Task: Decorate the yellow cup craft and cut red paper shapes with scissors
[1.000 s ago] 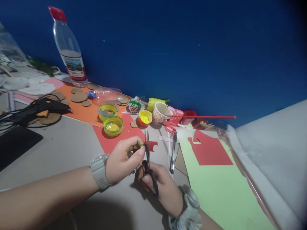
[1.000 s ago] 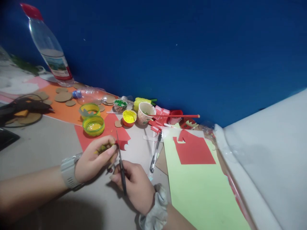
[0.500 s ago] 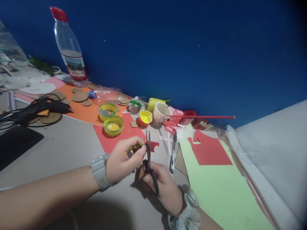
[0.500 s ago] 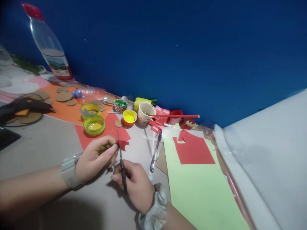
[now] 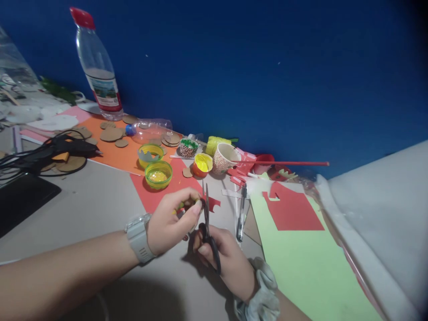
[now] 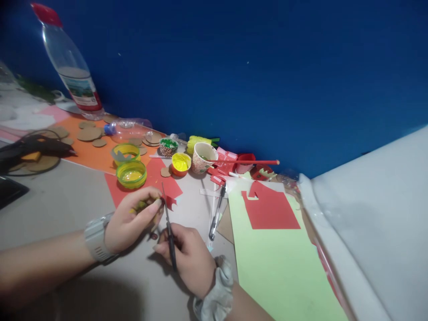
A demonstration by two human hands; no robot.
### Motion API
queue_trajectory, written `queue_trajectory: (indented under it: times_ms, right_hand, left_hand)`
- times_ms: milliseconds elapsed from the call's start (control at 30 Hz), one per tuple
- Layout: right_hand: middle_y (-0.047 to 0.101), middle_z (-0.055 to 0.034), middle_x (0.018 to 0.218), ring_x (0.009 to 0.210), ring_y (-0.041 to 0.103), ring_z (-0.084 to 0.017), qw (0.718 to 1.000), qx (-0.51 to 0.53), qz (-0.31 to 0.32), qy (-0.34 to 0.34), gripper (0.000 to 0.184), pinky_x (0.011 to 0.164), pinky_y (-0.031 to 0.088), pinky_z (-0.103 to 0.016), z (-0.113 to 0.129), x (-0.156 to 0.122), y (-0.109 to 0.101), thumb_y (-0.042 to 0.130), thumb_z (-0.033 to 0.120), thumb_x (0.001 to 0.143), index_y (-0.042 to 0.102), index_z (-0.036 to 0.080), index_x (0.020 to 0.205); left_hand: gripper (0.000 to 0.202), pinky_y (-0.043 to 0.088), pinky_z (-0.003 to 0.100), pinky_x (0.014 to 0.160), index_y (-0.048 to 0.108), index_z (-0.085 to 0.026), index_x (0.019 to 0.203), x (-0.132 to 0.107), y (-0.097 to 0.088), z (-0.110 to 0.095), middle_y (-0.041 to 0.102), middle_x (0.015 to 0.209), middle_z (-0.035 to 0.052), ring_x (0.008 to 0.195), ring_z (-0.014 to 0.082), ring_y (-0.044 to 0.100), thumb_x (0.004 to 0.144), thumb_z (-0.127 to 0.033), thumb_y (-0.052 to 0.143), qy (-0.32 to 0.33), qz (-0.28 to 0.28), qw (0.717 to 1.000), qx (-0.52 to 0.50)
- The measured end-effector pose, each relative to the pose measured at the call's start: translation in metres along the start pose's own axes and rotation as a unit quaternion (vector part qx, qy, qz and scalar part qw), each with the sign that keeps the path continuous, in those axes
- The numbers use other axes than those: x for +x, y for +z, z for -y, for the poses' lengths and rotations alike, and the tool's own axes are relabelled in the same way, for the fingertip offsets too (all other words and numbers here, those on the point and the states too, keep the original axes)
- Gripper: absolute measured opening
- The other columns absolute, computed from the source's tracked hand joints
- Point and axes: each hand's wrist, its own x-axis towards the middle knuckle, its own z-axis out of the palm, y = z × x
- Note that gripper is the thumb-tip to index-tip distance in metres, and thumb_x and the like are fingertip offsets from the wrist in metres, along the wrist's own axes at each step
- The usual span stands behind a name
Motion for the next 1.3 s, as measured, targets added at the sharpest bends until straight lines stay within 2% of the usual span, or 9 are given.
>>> queue_trajectory:
  times_ms: [233,533,933,1300]
  right_hand:
    - [0.045,0.0033,0.061,0.057,0.038,-0.01,1.0,-0.002,-0.001,-0.003,0.056,0.053,0.031,-0.023,-0.0018,0.0,0.0004,0.052,0.071,0.083,0.051,0.016,0.072]
    - [0.045,0.0028,0.06,0.056,0.038,-0.01,1.0,0.018,0.002,0.005,0.055,0.051,0.032,-0.023,-0.0028,0.0003,0.0004,0.054,0.07,0.083,0.051,0.017,0.071]
    - [0.044,0.0039,0.058,0.054,0.037,-0.01,1.0,0.013,0.011,0.003,0.057,0.051,0.03,-0.023,-0.0002,0.0011,-0.0001,0.053,0.072,0.081,0.051,0.016,0.07]
    - [0.044,0.0036,0.059,0.055,0.037,-0.01,1.0,-0.003,0.007,0.011,0.058,0.051,0.03,-0.023,0.0019,0.0011,-0.0003,0.052,0.074,0.081,0.05,0.017,0.069]
  left_hand:
    - [0.017,0.04,0.02,0.049,0.049,-0.019,0.078,0.0005,-0.0023,0.0002,0.047,0.059,-0.006,0.047,0.0073,0.045,0.094,-0.022,0.046,0.036,0.016,0.999,0.01]
    - [0.018,0.041,0.019,0.046,0.05,-0.019,0.08,-0.0016,-0.0013,0.0015,0.048,0.06,-0.0048,0.047,0.0082,0.045,0.095,-0.028,0.046,0.002,0.004,1.0,-0.01]
    - [0.014,0.04,0.019,0.048,0.052,-0.019,0.08,-0.0003,-0.0012,-0.0005,0.048,0.059,-0.0055,0.047,0.0077,0.045,0.093,-0.022,0.048,0.027,-0.009,1.0,0.011]
    - [0.015,0.038,0.02,0.048,0.052,-0.018,0.079,-0.0004,-0.0014,-0.0007,0.048,0.059,-0.0047,0.048,0.0081,0.044,0.093,-0.021,0.047,0.023,-0.012,1.0,0.013]
